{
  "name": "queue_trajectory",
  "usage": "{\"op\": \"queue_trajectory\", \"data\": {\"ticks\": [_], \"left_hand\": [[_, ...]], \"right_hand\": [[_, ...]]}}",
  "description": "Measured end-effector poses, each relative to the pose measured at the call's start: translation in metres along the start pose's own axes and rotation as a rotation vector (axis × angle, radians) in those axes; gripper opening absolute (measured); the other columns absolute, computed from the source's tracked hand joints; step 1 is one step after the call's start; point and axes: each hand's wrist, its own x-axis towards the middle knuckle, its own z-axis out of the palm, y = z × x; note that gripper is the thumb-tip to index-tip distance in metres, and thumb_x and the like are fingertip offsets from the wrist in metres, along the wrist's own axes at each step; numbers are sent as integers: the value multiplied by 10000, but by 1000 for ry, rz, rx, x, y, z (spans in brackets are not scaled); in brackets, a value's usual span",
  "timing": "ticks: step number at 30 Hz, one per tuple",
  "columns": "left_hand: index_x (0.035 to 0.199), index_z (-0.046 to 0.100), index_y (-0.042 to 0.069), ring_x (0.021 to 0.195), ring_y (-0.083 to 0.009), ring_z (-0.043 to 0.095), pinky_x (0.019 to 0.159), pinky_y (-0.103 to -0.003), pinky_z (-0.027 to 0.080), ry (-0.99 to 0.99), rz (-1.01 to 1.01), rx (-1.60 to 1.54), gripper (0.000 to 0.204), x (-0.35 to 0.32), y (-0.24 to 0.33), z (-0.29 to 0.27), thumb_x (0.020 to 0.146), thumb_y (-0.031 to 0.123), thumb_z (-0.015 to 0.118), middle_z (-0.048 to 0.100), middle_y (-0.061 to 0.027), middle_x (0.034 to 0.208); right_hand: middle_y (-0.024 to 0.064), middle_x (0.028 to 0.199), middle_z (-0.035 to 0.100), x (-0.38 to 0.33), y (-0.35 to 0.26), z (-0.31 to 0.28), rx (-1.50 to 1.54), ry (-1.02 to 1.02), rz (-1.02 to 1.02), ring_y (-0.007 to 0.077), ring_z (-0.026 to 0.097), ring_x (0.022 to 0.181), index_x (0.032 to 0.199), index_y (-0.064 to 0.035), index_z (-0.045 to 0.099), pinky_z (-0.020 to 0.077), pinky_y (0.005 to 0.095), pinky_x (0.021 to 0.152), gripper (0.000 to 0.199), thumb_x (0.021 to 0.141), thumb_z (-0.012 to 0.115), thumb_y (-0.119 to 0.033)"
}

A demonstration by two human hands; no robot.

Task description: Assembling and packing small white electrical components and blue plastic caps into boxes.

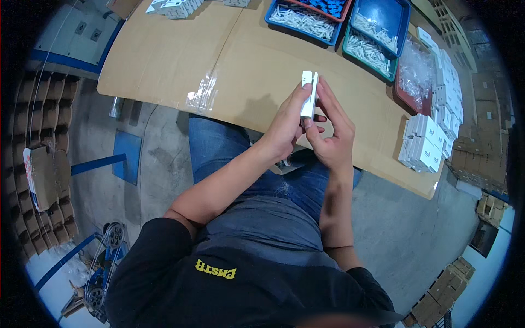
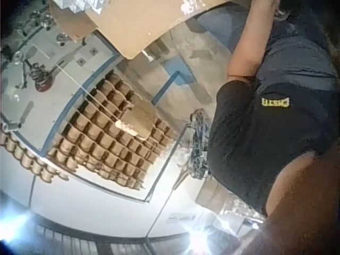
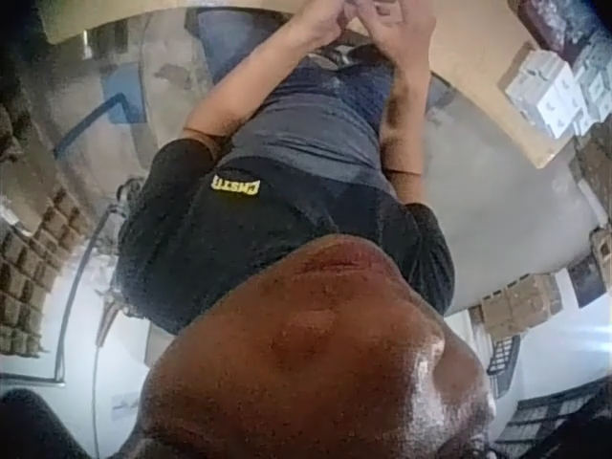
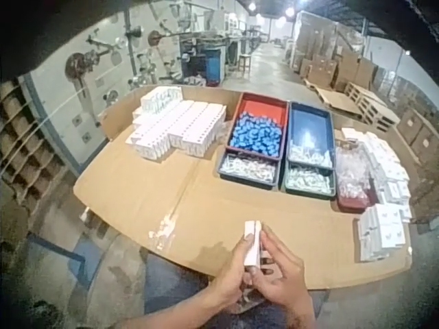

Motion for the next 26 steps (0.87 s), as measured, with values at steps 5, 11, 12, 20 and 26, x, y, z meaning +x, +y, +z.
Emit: {"op": "queue_trajectory", "data": {"ticks": [5, 11, 12, 20, 26], "left_hand": [[1360, 505, 156, 904, -80, 544, 759, -239, 467, 38, 128, 98, 416, 4, 0, -3, 1042, 425, 498, 554, 10, 1041], [1133, 596, 129, 743, -37, 512, 612, -203, 417, 115, 273, 102, 363, 8, -6, -4, 1016, 468, 535, 553, 49, 866], [1108, 594, 128, 748, -40, 518, 618, -204, 421, 119, 289, 106, 355, 8, -7, -4, 1017, 466, 533, 558, 45, 865], [1181, 575, 108, 803, -48, 521, 684, -221, 438, 102, 227, 95, 333, 7, -10, -9, 1042, 399, 492, 562, 33, 911], [1123, 609, 112, 764, -49, 562, 651, -217, 451, 105, 238, 87, 379, 6, -16, -9, 1011, 468, 540, 596, 36, 877]], "right_hand": [[259, 1430, 548, -1, 17, 17, -144, 42, -137, 385, 588, 1282, 1405, 34, 545, 488, 421, 1051, 538, 896, 645, -107], [302, 1390, 558, 1, 25, 32, -208, 81, -235, 430, 588, 1264, 1391, 100, 513, 489, 443, 1041, 493, 1034, 481, -238], [277, 1389, 571, 1, 26, 34, -251, 98, -251, 413, 609, 1241, 1403, 89, 510, 502, 422, 1012, 513, 1060, 414, -280], [313, 1330, 593, -5, 24, 30, -271, 71, -235, 449, 630, 1189, 1373, 120, 511, 530, 461, 991, 489, 1057, 434, -245], [325, 1315, 595, -8, 23, 26, -295, 61, -261, 457, 635, 1175, 1370, 146, 495, 532, 463, 994, 483, 1045, 443, -208]]}}
